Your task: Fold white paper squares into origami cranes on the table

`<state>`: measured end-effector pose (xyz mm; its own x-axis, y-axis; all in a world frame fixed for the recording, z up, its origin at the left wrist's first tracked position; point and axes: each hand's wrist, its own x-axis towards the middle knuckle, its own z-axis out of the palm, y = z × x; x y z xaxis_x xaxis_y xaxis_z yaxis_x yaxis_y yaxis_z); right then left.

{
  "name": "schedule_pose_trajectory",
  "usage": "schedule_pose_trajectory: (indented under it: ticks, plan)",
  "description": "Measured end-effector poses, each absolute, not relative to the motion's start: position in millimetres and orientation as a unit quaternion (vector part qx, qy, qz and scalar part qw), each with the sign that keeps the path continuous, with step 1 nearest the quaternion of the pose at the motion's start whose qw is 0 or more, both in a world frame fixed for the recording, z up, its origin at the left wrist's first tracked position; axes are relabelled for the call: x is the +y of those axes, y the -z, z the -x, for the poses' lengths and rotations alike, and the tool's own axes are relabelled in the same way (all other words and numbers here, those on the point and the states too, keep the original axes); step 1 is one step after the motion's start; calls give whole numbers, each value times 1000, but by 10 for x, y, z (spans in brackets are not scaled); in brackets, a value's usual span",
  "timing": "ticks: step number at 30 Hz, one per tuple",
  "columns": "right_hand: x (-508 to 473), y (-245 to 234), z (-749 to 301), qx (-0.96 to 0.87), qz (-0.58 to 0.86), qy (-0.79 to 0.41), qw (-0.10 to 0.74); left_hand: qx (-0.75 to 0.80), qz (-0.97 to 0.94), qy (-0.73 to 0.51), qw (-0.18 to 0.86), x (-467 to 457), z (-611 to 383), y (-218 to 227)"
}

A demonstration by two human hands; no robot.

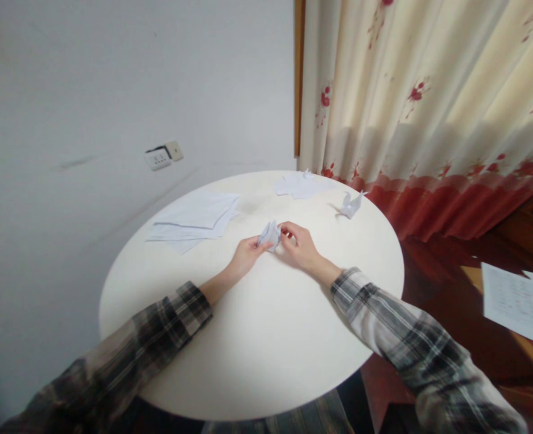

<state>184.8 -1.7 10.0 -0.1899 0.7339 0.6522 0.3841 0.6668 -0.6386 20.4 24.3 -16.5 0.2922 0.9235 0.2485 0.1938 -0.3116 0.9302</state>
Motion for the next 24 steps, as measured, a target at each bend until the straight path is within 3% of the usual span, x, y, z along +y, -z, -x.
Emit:
schedule_pose_trajectory:
  ticks: [24]
  plan:
    - [-15,-123,-1824,-746,419,-205,476,396,-704,-416,419,262,-177,220]
